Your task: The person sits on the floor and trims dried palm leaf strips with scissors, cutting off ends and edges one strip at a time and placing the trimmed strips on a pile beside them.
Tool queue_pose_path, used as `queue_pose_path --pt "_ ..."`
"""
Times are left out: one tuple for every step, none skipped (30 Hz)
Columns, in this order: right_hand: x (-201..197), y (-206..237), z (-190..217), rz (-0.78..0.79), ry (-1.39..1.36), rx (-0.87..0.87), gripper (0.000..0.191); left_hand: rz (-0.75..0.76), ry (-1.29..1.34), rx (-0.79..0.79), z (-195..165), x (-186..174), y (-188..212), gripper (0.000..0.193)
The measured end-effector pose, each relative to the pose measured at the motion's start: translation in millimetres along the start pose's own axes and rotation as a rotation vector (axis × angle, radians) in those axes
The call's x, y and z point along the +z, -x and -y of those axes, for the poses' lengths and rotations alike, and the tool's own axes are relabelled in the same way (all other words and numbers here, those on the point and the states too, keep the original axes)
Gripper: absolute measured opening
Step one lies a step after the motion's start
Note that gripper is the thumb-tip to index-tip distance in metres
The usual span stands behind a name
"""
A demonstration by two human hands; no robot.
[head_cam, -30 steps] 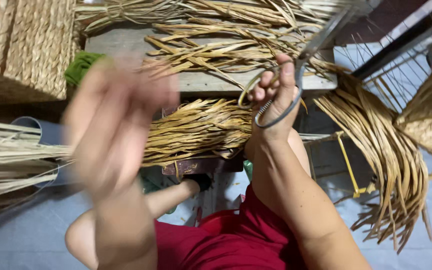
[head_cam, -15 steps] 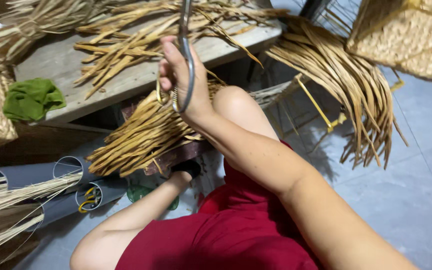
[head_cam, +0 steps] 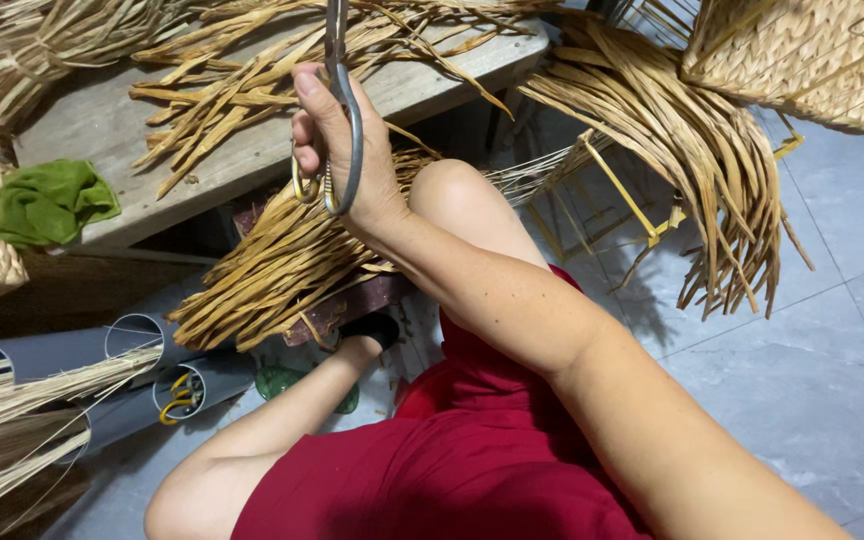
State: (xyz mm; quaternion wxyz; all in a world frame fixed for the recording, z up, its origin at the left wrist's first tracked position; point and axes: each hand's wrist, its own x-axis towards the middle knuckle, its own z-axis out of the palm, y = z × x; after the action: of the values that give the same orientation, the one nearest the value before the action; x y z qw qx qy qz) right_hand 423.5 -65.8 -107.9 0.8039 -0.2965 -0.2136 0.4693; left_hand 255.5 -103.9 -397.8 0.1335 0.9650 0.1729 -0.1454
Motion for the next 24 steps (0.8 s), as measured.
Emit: queue_pose_path --pt "-0.1 -0.2 -0.2 0.002 0.000 0.001 0.042 -0.021 0.059 -0.038 0.7 0.3 -1.9 0.028" --pt "0.1 -0.5 -0.4 0.004 -0.008 0.000 0.042 -0.042 0.117 -0.075 1.3 0.0 -3.2 0.029" --pt "0.3 -1.3 -0.4 0.005 -0.016 -0.003 0.043 0.008 0.089 -0.063 2.0 -0.8 -3.7 0.029" --pt "0.6 -1.9 -0.5 0.009 -0.023 -0.006 0.043 0.056 0.061 -0.052 2.7 -0.9 -3.5 0.030" --pt "1.4 -2.5 -0.8 0.005 -0.020 0.003 0.043 0.100 0.031 -0.042 4.2 -1.0 -3.3 0.030" --pt "2.1 -2.7 -1.0 -0.001 -0.016 0.011 0.043 0.159 -0.058 -0.016 5.2 -0.6 -3.1 0.032" --pt "2.5 -2.8 -1.1 -0.009 -0.012 0.019 0.043 0.219 -0.147 0.011 5.8 -1.1 -1.7 0.034" --pt "2.8 -2.9 -1.3 -0.014 -0.006 0.022 0.043 0.279 -0.235 0.038 5.9 -1.8 -0.9 0.036" --pt "3.4 -3.1 -1.6 -0.018 -0.001 0.025 0.043 0.062 -0.104 -0.004 6.0 -2.5 0.4 0.038" --pt "3.7 -2.8 -2.0 -0.023 0.005 0.030 0.043 -0.154 0.029 -0.042 6.0 -3.0 1.2 0.043" --pt "3.8 -2.5 -2.4 -0.017 0.004 0.026 0.043 -0.369 0.161 -0.080 6.0 -3.2 1.5 0.051" --pt "3.8 -2.4 -2.6 -0.012 0.003 0.021 0.043 -0.289 -0.087 -0.086 6.1 -3.3 1.8 0.051" --pt "3.6 -2.0 -2.5 -0.008 0.002 0.015 0.043 -0.206 -0.334 -0.090 6.3 -3.4 0.7 0.052" --pt "3.3 -1.5 -2.4 -0.009 -0.002 0.020 0.043 -0.120 -0.580 -0.091 6.6 -3.6 -0.6 0.053" --pt "3.5 -1.2 -2.3 -0.009 -0.007 0.025 0.042 -0.031 -0.827 -0.093 7.3 -4.2 -1.8 0.054" --pt "4.0 -0.9 -2.3 -0.009 -0.013 0.030 0.042 0.063 -1.073 -0.093 7.7 -5.3 -3.2 0.055" --pt "4.4 -0.4 -2.0 -0.004 -0.015 0.032 0.042 0.160 -1.317 -0.091 7.8 -7.1 -3.9 0.055" --pt "4.8 0.1 -1.6 0.003 -0.017 0.034 0.043 0.170 -1.621 -0.061 7.3 -9.8 -4.8 0.055" --pt "5.6 0.3 -1.4 0.010 -0.019 0.035 0.043 0.179 -1.925 -0.028 5.9 -13.4 -5.5 0.054" --pt "6.5 0.1 -1.1 0.005 -0.021 0.047 0.043 0.184 -2.229 0.012 4.2 -17.9 -6.0 0.054" --pt "7.2 0.1 -0.9 -0.003 -0.023 0.059 0.043 0.184 -2.534 0.060 1.8 -22.2 -5.7 0.053" --pt "7.7 0.2 -0.7 -0.010 -0.024 0.071 0.043 0.185 -2.721 0.092 -0.1 -26.9 -5.3 0.052" --pt "8.1 0.2 -0.5 -0.007 -0.029 0.071 0.044 0.170 -2.806 0.116 -2.1 -30.2 -3.4 0.050" --pt "8.2 0.4 -0.4 -0.005 -0.034 0.071 0.044 0.165 -2.850 0.133 -2.9 -32.6 -1.9 0.049"
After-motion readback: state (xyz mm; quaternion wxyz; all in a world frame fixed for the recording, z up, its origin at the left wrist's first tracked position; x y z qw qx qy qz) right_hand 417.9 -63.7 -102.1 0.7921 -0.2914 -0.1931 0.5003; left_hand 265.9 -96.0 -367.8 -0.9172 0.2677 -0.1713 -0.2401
